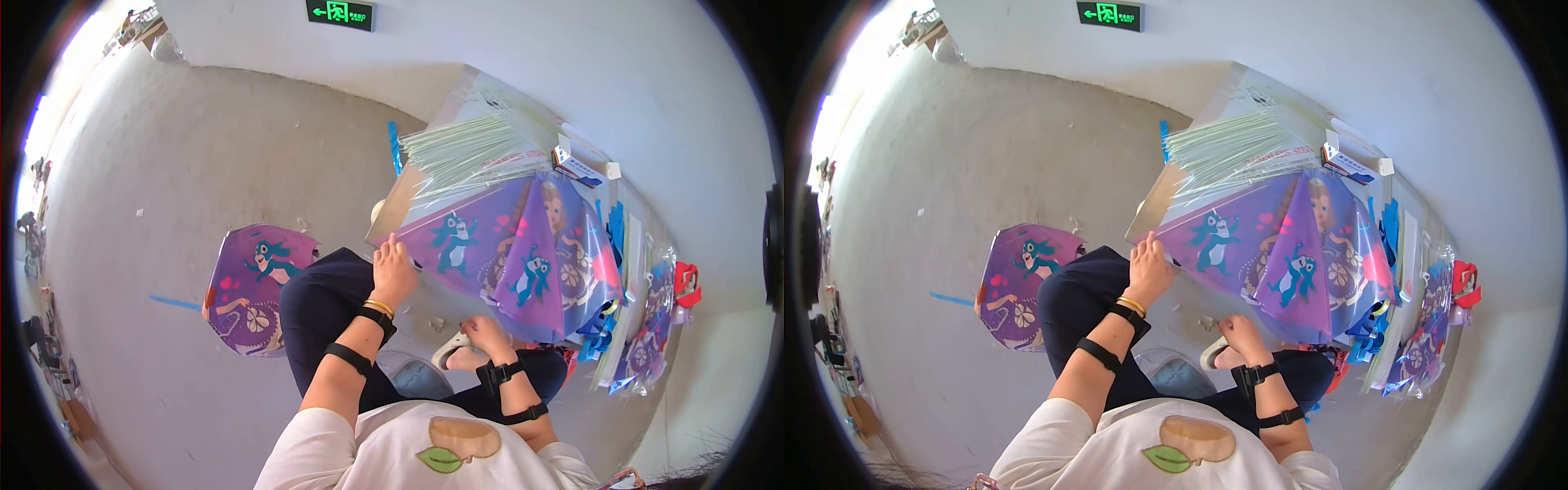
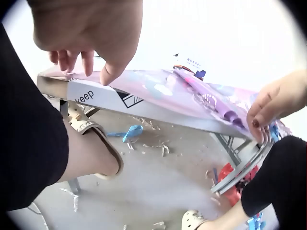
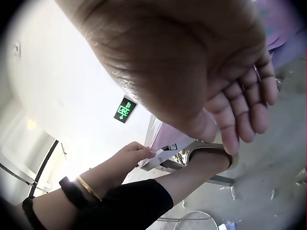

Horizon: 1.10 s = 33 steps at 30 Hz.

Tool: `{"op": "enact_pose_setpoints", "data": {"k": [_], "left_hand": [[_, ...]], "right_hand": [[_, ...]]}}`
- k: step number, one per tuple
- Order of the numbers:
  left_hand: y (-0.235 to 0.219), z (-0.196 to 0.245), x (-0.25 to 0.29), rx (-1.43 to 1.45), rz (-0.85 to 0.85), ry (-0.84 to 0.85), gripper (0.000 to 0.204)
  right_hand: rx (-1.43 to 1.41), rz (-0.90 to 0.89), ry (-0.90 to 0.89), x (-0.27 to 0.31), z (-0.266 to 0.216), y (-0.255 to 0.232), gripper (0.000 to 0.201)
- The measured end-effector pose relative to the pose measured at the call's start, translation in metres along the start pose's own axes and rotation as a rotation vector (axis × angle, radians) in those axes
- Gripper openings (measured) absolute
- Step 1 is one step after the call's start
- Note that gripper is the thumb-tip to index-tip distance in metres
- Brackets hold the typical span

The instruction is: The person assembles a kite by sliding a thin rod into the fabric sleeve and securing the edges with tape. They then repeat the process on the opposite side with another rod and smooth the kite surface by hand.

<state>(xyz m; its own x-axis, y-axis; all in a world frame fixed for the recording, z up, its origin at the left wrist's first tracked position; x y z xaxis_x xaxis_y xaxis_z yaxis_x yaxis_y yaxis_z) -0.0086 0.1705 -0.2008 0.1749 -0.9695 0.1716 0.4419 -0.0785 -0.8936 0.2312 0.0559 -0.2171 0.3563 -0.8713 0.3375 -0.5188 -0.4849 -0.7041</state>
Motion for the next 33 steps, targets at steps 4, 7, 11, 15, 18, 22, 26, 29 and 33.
{"op": "enact_pose_setpoints", "data": {"k": [4, 7, 11, 15, 18, 22, 26, 29, 33], "left_hand": [[0.006, -0.007, 0.005, -0.048, 0.034, -0.026, 0.051], [0.008, -0.008, 0.01, -0.031, 0.062, -0.032, 0.052], [0.005, -0.01, 0.018, -0.043, 0.096, -0.075, 0.054], [0.001, -0.001, 0.02, -0.079, 0.159, 0.041, 0.053], [0.01, 0.001, 0.022, -0.156, 0.094, 0.049, 0.051], [0.006, 0.001, 0.016, -0.18, 0.032, 0.03, 0.053], [0.007, -0.019, 0.005, 0.095, 0.037, -0.066, 0.053], [0.004, -0.036, 0.002, 0.242, 0.178, -0.178, 0.048], [0.018, -0.017, 0.018, 0.544, 0.053, -0.045, 0.039]], "right_hand": [[-0.071, 0.063, 0.029, 0.013, 0.029, 0.013, 0.032], [-0.07, 0.097, 0.033, 0.027, 0.033, 0.011, 0.033], [-0.026, 0.059, 0.056, 0.038, 0.036, 0.01, 0.031], [-0.044, 0.079, 0.078, 0.046, 0.041, 0.009, 0.033], [-0.069, 0.084, 0.1, 0.055, 0.044, 0.009, 0.033], [-0.103, 0.155, 0.073, 0.065, 0.047, 0.004, 0.033], [-0.075, 0.218, 0.074, 0.08, 0.056, -0.004, 0.031], [-0.221, 0.332, 0.143, 0.104, 0.079, -0.015, 0.027], [-0.219, 0.83, 0.259, 0.185, 0.119, -0.098, 0.024]]}}
Point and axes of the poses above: each hand's wrist, its own x-axis away from the middle knuckle, its own y-axis out of the palm, z = x × y, the point moved 8 cm from there along -x, towards the middle knuckle, and after that the axes turned 15 degrees about -y, right-handed, at the moved point
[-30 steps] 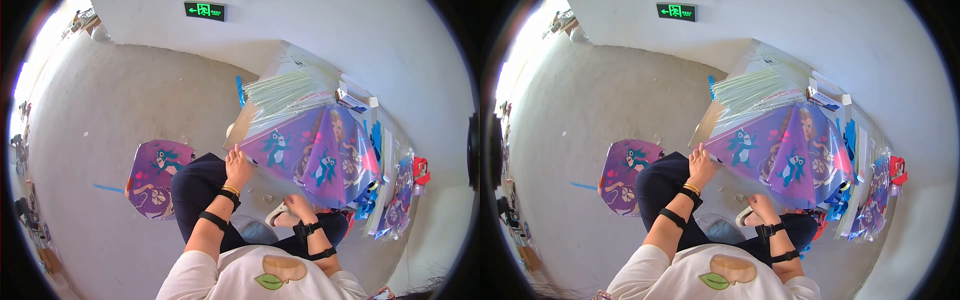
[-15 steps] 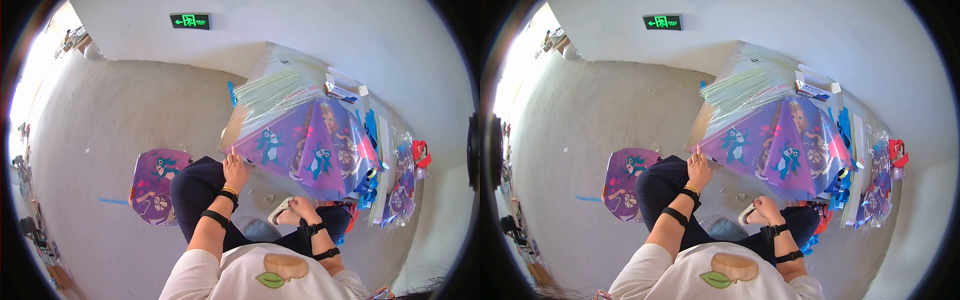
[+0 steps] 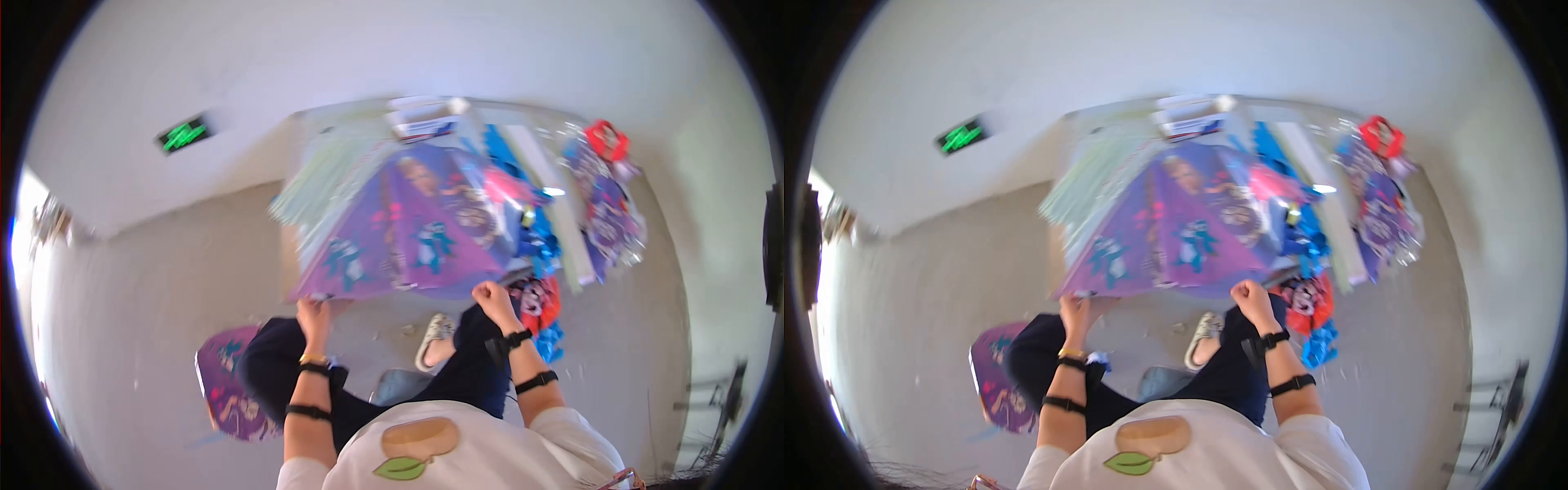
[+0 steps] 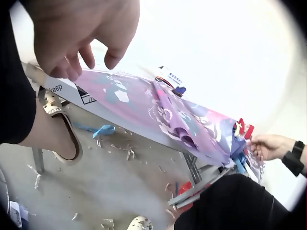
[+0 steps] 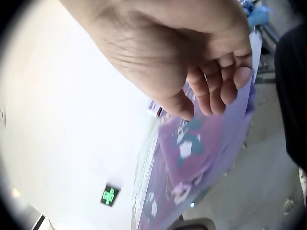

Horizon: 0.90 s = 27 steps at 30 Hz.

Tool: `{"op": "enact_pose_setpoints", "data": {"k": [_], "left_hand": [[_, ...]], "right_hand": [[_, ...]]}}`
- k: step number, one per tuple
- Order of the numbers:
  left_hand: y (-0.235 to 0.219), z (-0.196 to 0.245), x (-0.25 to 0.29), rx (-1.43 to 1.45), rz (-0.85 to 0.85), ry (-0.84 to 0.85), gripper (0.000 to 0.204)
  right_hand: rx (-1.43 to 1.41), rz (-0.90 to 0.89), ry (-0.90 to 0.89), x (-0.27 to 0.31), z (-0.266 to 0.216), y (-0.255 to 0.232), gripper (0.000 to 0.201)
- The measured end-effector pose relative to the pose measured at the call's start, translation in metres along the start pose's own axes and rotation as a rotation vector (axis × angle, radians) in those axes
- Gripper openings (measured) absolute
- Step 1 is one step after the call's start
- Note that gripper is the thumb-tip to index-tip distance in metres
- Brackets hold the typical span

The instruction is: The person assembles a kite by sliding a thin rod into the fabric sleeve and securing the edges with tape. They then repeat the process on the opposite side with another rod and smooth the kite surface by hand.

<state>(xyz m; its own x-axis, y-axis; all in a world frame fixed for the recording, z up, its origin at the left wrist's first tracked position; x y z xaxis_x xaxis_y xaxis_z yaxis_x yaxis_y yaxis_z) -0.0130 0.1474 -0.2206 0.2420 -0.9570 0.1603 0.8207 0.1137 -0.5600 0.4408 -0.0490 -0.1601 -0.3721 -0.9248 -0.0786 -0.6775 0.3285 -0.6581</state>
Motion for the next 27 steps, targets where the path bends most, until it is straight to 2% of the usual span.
{"op": "enact_pose_setpoints", "data": {"k": [2, 4, 6, 7, 9, 11, 12, 14, 16, 18, 22, 27], "left_hand": [[0.026, -0.017, 0.01, 0.097, -0.161, 0.144, 0.038], [0.03, -0.012, 0.036, -0.044, -0.233, 0.174, 0.037], [0.04, -0.034, 0.05, -0.116, -0.294, 0.145, 0.037], [0.04, -0.035, 0.058, -0.116, -0.298, 0.159, 0.037], [0.041, -0.041, 0.078, -0.153, -0.378, 0.049, 0.038], [0.037, -0.032, 0.093, -0.178, -0.388, 0.07, 0.039], [0.036, -0.028, 0.101, -0.202, -0.403, 0.083, 0.04], [0.033, -0.02, 0.111, -0.217, -0.403, 0.111, 0.041], [0.034, -0.016, 0.115, -0.234, -0.405, 0.137, 0.042], [0.033, -0.008, 0.121, -0.262, -0.403, 0.184, 0.043], [0.034, 0.001, 0.128, -0.282, -0.444, 0.144, 0.042], [0.043, 0.012, 0.129, -0.26, -0.46, 0.262, 0.039]], "right_hand": [[-0.05, 0.293, 0.06, -0.003, 0.052, -0.056, 0.025], [0.132, 0.5, 0.122, -0.004, 0.086, -0.11, 0.024], [0.03, 0.577, 0.211, -0.01, 0.148, -0.134, 0.025], [0.016, 0.596, 0.189, -0.018, 0.165, -0.14, 0.023], [-0.001, 0.615, 0.161, -0.033, 0.172, -0.152, 0.021], [0.041, 0.611, -0.066, -0.052, 0.141, -0.16, 0.017], [0.035, 0.611, -0.068, -0.06, 0.139, -0.163, 0.017], [0.316, 0.489, -0.069, -0.08, 0.129, -0.166, 0.022], [0.357, 0.449, -0.028, -0.09, 0.114, -0.17, 0.026], [0.569, 0.299, -0.18, -0.098, 0.085, -0.169, 0.027], [0.694, 0.099, -0.244, -0.108, 0.073, -0.167, 0.021], [0.73, 0.096, -0.309, -0.111, 0.072, -0.167, 0.009]]}}
Point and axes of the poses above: each hand's wrist, its own x-axis away from the middle knuckle, its own y-axis out of the palm, z = x × y, the point moved 8 cm from there along -x, towards the middle knuckle, and after that the axes turned 15 degrees about -y, right-handed, at the moved point
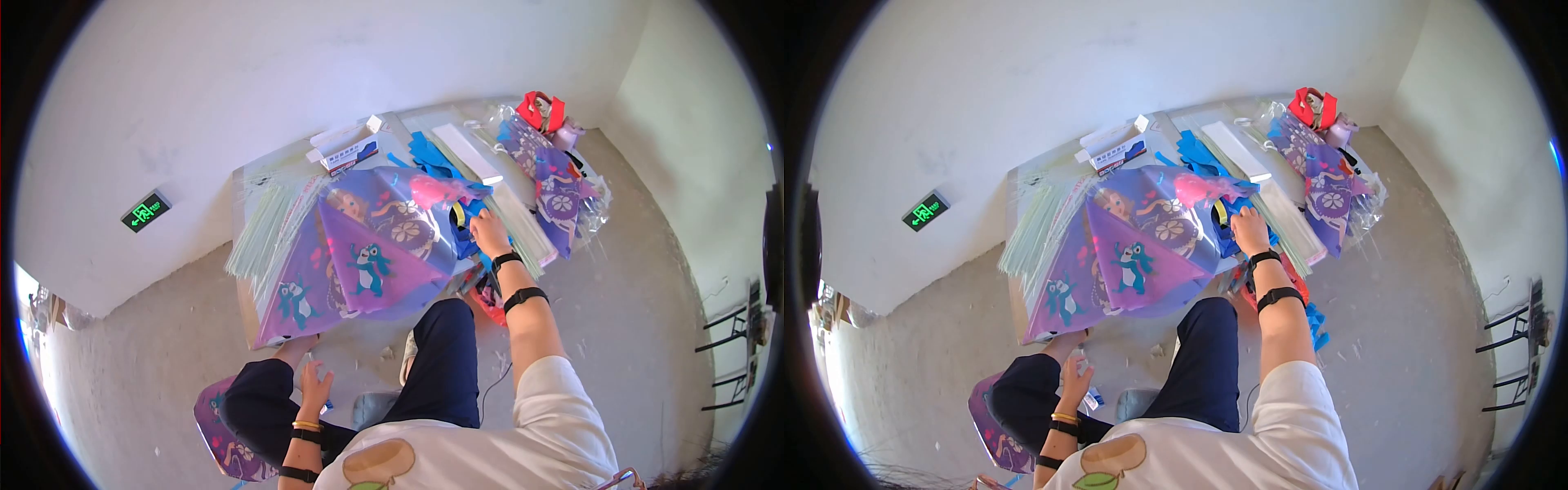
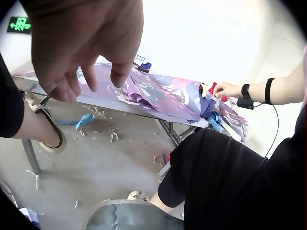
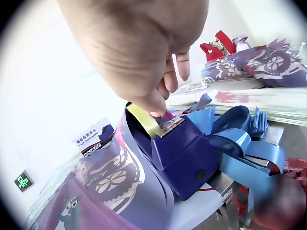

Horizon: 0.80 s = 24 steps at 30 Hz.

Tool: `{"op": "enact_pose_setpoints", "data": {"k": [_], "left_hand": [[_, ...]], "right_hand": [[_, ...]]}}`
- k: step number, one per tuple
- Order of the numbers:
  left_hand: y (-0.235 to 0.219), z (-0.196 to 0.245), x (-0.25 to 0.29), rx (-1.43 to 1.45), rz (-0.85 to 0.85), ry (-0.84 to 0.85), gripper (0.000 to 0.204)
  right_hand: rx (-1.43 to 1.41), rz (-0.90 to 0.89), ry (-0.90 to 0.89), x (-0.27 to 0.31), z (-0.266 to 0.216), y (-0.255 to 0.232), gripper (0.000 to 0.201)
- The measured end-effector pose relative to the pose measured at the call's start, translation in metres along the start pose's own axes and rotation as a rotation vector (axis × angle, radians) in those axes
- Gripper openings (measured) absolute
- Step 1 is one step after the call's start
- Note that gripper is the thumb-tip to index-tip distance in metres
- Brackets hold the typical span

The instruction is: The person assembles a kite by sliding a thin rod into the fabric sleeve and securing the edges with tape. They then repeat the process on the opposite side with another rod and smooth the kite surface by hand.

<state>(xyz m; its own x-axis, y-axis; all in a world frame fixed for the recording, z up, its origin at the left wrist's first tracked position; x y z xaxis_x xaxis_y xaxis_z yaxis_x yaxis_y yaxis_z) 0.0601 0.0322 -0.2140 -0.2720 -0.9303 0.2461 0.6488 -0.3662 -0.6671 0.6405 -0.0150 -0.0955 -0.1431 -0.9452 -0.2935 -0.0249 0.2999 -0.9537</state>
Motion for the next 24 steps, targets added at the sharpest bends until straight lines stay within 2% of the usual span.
{"op": "enact_pose_setpoints", "data": {"k": [4, 6, 8, 10, 13, 15, 16, 17, 18, 19, 20, 21, 22, 24], "left_hand": [[0.009, -0.008, -0.009, 0.051, -0.006, -0.058, 0.04], [0.012, -0.01, -0.012, 0.015, 0.059, 0.113, 0.041], [0.012, -0.007, -0.014, 0.011, 0.12, 0.204, 0.043], [0.004, 0.004, -0.012, 0.049, 0.049, 0.032, 0.042], [-0.011, 0.017, -0.023, -0.045, 0.101, 0.038, 0.043], [-0.025, 0.038, -0.028, -0.141, 0.123, 0.09, 0.045], [-0.031, 0.039, -0.039, -0.133, 0.132, 0.075, 0.045], [-0.033, 0.037, -0.05, -0.207, 0.14, 0.037, 0.048], [-0.035, 0.035, -0.06, -0.281, 0.146, 0.001, 0.051], [-0.04, 0.035, -0.073, -0.272, 0.148, -0.01, 0.051], [-0.046, 0.034, -0.085, -0.298, 0.179, -0.02, 0.053], [-0.051, 0.032, -0.098, -0.324, 0.209, -0.029, 0.054], [-0.056, 0.03, -0.112, -0.317, 0.208, -0.039, 0.054], [-0.063, 0.02, -0.134, -0.369, 0.233, -0.105, 0.058]], "right_hand": [[0.065, 0.085, -0.124, 0.015, -0.011, -0.015, 0.004], [0.059, 0.148, -0.171, 0.024, -0.015, -0.017, 0.007], [0.019, 0.154, -0.132, 0.034, -0.015, -0.013, 0.006], [0.015, 0.251, -0.092, 0.044, -0.016, -0.02, 0.002], [-0.062, 0.377, -0.052, 0.05, -0.05, -0.059, 0.004], [-0.333, 0.417, 0.114, 0.055, -0.062, -0.037, 0.002], [-0.612, 0.456, 0.13, 0.056, -0.071, -0.007, 0.002], [-0.883, 0.345, 0.339, 0.058, -0.083, 0.032, 0.005], [-1.315, 0.236, 0.648, 0.058, -0.126, 0.053, 0.009], [-1.611, 0.111, 0.689, 0.054, -0.165, 0.082, 0.013], [-1.872, 0.074, 0.823, 0.05, -0.208, 0.109, 0.016], [-2.048, -0.108, 0.752, 0.034, -0.257, 0.11, 0.021], [-2.134, -0.207, 0.824, 0.023, -0.293, 0.119, 0.025], [-2.35, -0.35, 0.829, -0.005, -0.359, 0.132, 0.028]]}}
Point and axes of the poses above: each hand's wrist, its own x-axis away from the middle knuckle, its own y-axis out of the palm, z = x × y, the point moved 8 cm from there along -x, towards the middle knuckle, and after that the axes turned 15 degrees about -y, right-handed, at the moved point
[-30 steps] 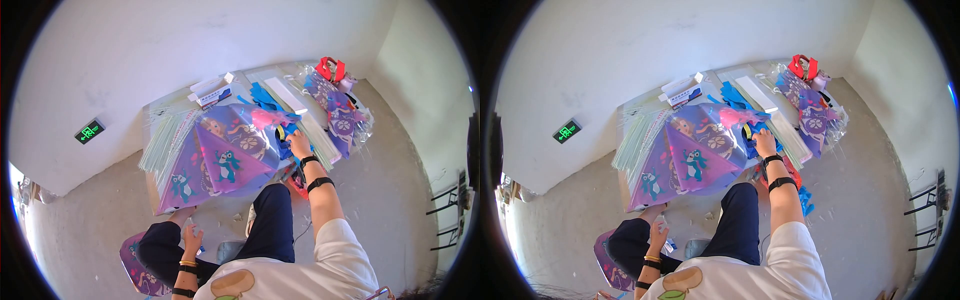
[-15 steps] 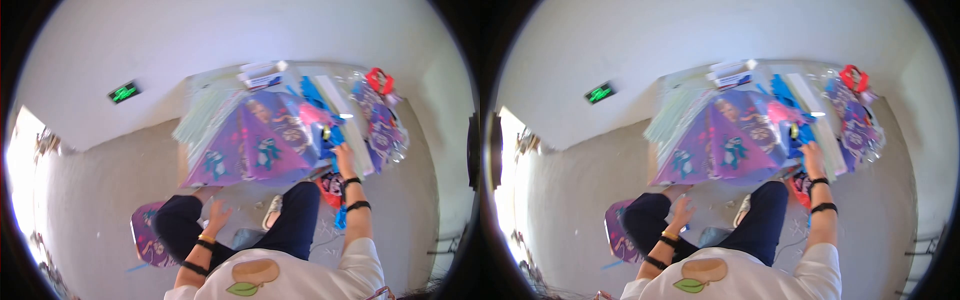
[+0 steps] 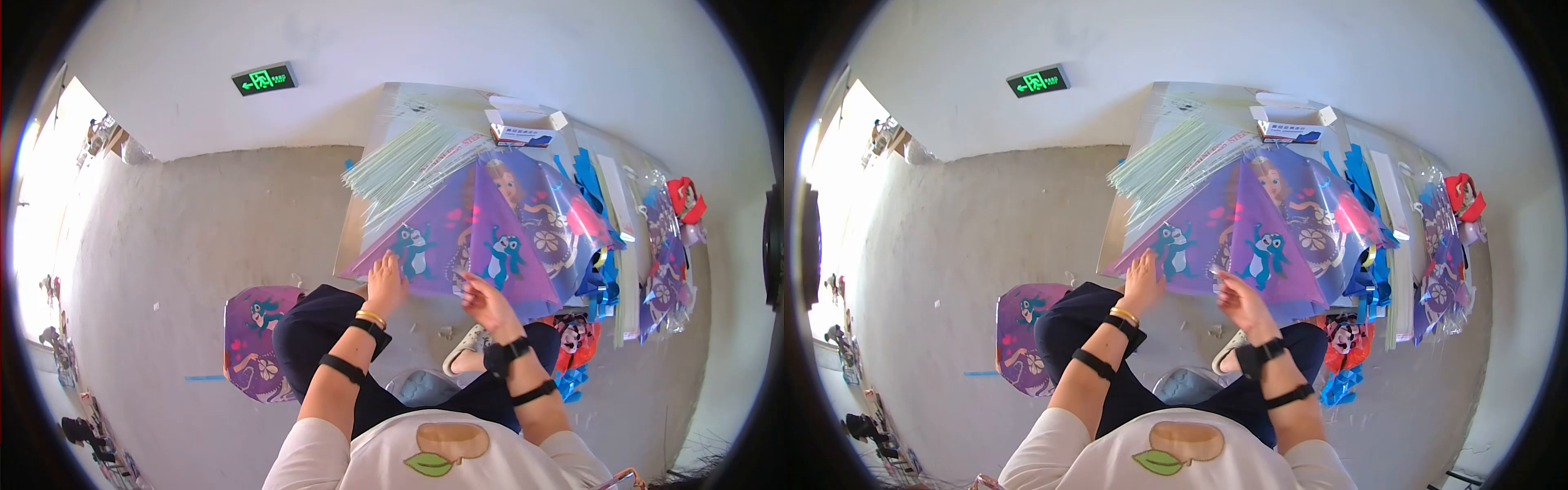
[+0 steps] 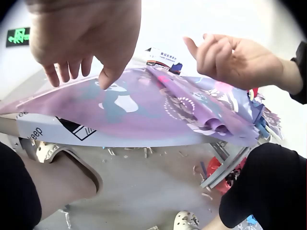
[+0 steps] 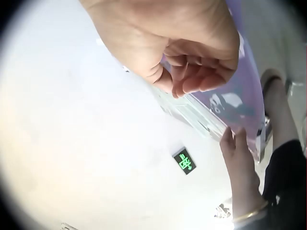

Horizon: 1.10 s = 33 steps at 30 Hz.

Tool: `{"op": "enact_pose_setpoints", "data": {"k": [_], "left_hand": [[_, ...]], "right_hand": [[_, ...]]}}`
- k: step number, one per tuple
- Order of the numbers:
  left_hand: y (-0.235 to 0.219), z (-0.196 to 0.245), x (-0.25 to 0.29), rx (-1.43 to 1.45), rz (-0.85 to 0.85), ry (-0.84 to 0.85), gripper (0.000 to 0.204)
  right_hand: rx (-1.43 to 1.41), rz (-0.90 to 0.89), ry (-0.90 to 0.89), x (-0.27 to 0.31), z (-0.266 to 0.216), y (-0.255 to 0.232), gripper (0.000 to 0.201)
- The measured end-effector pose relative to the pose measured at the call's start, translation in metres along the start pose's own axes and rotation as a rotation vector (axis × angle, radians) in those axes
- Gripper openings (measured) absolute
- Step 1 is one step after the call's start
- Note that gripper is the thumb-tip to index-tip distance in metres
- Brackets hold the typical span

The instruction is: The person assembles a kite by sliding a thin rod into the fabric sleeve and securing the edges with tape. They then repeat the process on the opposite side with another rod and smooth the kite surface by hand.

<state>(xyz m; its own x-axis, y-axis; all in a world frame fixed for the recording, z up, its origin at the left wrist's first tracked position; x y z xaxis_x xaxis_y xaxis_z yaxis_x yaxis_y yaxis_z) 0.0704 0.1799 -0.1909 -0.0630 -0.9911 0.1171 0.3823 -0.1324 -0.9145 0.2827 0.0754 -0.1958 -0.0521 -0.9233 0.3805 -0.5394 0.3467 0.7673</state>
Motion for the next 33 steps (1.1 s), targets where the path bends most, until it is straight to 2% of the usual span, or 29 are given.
{"op": "enact_pose_setpoints", "data": {"k": [2, 5, 12, 19, 25, 27, 33], "left_hand": [[0.004, -0.008, -0.02, -0.008, 0.039, -0.013, 0.061], [0.005, -0.014, -0.04, -0.037, 0.094, -0.023, 0.067], [0.012, -0.009, -0.05, -0.137, 0.136, 0.015, 0.072], [0.006, -0.004, -0.054, -0.147, 0.159, 0.007, 0.073], [0.021, -0.003, -0.058, -0.271, 0.11, -0.037, 0.072], [0.021, -0.002, -0.059, -0.321, 0.159, -0.023, 0.067], [0.012, -0.002, -0.056, -0.284, 0.145, 0.001, 0.067]], "right_hand": [[-0.039, -0.022, 0.073, -0.026, 0.027, 0.042, 0.029], [-0.063, -0.042, 0.16, -0.072, 0.062, 0.065, 0.031], [-0.083, -0.033, 0.222, -0.151, 0.1, 0.073, 0.028], [-0.134, -0.025, 0.237, -0.175, 0.107, 0.065, 0.027], [-0.153, -0.02, 0.235, -0.172, 0.11, 0.064, 0.029], [-0.167, -0.021, 0.22, -0.171, 0.111, 0.064, 0.031], [-0.302, -0.054, 0.235, -0.165, 0.111, 0.072, 0.032]]}}
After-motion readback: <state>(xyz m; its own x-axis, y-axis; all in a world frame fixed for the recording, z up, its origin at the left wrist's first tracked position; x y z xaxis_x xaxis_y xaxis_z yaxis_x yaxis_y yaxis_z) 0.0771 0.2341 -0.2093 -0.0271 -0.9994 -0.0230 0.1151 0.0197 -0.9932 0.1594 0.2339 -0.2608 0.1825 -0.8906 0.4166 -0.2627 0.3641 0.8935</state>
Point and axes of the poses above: each hand's wrist, its own x-axis away from the middle knuckle, its own y-axis out of the palm, z = x × y, the point moved 8 cm from there along -x, towards the middle knuckle, and after that the axes turned 15 degrees about -y, right-handed, at the moved point
